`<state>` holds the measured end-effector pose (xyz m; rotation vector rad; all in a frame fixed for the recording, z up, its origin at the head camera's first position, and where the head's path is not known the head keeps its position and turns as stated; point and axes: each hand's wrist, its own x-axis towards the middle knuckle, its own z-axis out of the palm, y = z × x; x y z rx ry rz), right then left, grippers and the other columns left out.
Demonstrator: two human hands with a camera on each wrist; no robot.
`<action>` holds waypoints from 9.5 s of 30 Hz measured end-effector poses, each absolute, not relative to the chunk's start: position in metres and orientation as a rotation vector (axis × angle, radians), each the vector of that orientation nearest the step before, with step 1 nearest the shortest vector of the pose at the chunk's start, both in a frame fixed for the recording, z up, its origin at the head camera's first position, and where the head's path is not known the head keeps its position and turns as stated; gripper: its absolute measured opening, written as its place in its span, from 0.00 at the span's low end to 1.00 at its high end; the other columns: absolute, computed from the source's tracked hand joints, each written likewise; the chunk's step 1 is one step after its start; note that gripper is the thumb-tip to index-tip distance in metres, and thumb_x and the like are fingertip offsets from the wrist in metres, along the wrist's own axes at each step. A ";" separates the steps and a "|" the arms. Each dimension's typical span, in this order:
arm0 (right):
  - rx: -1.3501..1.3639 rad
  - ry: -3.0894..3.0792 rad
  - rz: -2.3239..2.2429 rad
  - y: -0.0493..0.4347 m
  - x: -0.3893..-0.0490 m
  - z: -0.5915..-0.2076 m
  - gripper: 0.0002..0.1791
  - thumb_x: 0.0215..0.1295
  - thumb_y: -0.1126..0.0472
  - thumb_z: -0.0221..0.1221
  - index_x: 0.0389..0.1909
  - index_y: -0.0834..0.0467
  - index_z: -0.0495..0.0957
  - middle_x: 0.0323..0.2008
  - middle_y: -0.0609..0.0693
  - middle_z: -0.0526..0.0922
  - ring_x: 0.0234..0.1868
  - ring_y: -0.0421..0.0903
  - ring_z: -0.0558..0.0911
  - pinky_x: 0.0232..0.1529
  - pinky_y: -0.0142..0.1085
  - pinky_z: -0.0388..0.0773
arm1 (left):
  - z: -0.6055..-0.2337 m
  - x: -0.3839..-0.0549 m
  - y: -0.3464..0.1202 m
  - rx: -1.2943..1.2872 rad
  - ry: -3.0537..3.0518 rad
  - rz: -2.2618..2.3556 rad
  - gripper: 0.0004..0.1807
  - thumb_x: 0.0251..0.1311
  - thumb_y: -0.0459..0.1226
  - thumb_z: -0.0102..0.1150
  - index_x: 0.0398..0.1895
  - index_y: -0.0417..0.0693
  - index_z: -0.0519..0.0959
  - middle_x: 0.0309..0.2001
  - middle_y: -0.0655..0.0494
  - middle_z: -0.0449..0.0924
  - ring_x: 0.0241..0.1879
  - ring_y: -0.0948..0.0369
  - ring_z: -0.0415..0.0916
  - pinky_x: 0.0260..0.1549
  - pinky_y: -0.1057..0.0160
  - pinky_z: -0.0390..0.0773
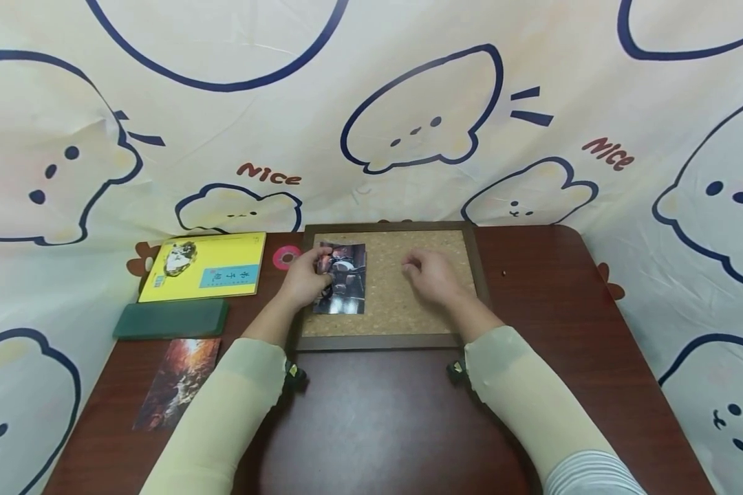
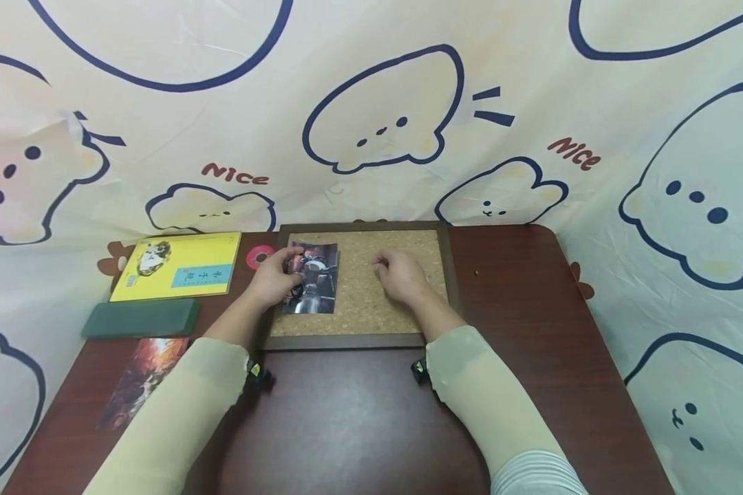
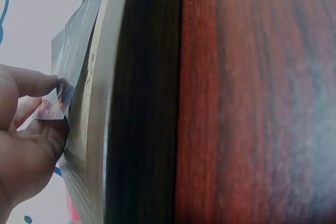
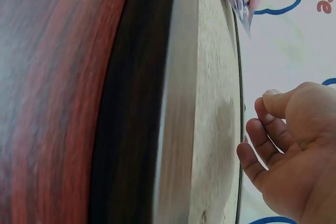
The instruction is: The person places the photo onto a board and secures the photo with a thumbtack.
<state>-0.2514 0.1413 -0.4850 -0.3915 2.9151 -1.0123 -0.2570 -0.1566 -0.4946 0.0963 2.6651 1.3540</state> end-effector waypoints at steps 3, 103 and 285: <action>-0.383 2.891 -1.029 0.135 -0.253 -0.486 0.07 0.77 0.59 0.59 0.47 0.55 0.83 0.44 0.50 0.87 0.47 0.49 0.84 0.52 0.46 0.80 | -0.499 -0.260 -0.155 0.126 2.705 1.303 0.34 0.61 0.30 0.66 0.73 0.46 0.71 0.65 0.39 0.74 0.57 0.47 0.74 0.55 0.47 0.76; -0.546 2.766 -0.599 0.013 -0.325 -0.483 0.14 0.79 0.61 0.50 0.46 0.51 0.86 0.44 0.48 0.86 0.49 0.47 0.83 0.56 0.42 0.78 | -0.497 -0.258 -0.148 0.143 2.808 0.962 0.36 0.65 0.39 0.67 0.75 0.39 0.69 0.70 0.34 0.59 0.66 0.41 0.69 0.67 0.45 0.69; -0.182 2.976 -0.914 0.326 -0.218 -0.499 0.20 0.75 0.59 0.61 0.63 0.62 0.78 0.52 0.60 0.80 0.47 0.55 0.78 0.47 0.51 0.74 | -0.490 -0.117 -0.310 -0.102 3.048 1.039 0.29 0.70 0.44 0.66 0.69 0.40 0.74 0.65 0.34 0.63 0.57 0.38 0.69 0.41 0.47 0.76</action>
